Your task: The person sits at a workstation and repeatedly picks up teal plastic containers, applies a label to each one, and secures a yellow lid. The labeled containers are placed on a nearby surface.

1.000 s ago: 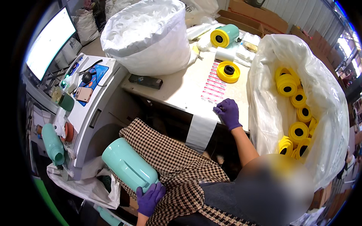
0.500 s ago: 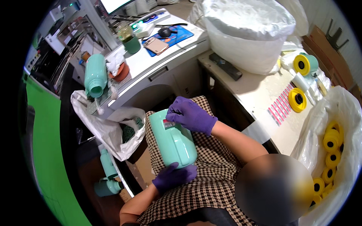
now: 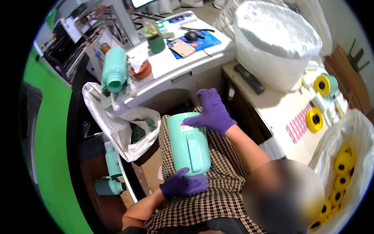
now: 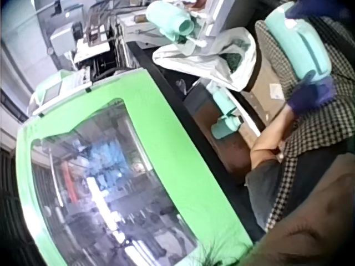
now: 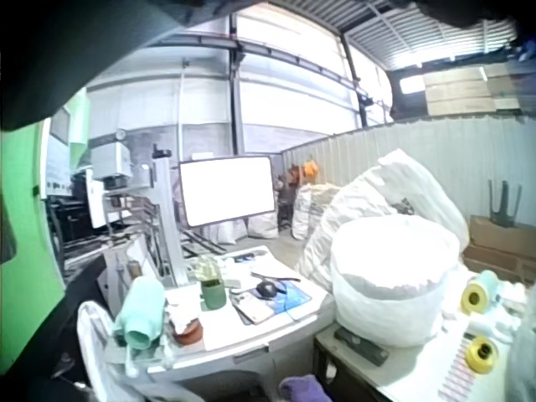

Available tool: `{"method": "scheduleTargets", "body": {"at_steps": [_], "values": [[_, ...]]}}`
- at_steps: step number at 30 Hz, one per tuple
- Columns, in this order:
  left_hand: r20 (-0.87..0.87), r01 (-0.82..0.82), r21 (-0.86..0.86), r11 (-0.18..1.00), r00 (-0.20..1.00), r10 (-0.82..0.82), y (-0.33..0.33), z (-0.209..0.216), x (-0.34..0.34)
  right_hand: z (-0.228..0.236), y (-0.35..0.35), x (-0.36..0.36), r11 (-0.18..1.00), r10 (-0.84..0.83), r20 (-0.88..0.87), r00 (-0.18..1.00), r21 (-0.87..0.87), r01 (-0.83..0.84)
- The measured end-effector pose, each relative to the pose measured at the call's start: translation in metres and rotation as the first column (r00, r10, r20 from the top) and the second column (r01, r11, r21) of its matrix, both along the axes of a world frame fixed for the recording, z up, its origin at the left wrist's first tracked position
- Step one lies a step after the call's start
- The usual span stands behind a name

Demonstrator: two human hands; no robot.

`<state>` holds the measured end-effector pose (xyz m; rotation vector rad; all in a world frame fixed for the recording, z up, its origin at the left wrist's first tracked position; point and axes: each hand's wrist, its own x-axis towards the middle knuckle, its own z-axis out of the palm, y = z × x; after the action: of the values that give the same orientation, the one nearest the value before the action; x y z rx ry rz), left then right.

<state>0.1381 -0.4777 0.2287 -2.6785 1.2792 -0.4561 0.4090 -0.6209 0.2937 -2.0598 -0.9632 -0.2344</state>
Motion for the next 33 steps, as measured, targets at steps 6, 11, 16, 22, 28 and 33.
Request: {"method": "scheduleTargets", "body": {"at_steps": [6, 11, 16, 22, 28, 33], "values": [[-0.511, -0.658, -0.726, 0.198, 0.71, 0.485, 0.03, 0.099, -0.026, 0.057, 0.061, 0.032, 0.977, 0.133, 0.399, 0.907, 0.103, -0.188], [-0.498, -0.035, -0.808, -0.588, 0.574, 0.65, 0.052, -0.004, -0.118, 0.052, 0.229, 0.01, 0.883, 0.457, 0.353, 0.817, -0.288, -0.369], [-0.363, 0.113, -0.89, -0.442, 0.412, 0.836, 0.063, 0.063, -0.112, 0.037, 0.312, 0.054, 0.924, 0.338, 0.542, 0.77, -0.347, -0.161], [-0.111, 0.151, -0.972, -0.178, 0.372, 0.922, 0.131, 0.088, -0.067, 0.086, 0.116, -0.024, 0.845, 0.397, 0.773, 0.495, -0.098, -0.525], [0.133, -0.111, -0.973, 0.204, 0.457, 0.88, 0.206, 0.088, 0.12, 0.079, -0.109, -0.072, 0.842, 0.445, 0.019, 0.895, 0.33, -0.425], [0.194, -0.158, -0.951, 0.265, 0.364, 0.911, 0.244, 0.077, 0.214, 0.07, -0.158, -0.097, 0.911, 0.371, -0.088, 0.924, 0.229, -0.344]]}}
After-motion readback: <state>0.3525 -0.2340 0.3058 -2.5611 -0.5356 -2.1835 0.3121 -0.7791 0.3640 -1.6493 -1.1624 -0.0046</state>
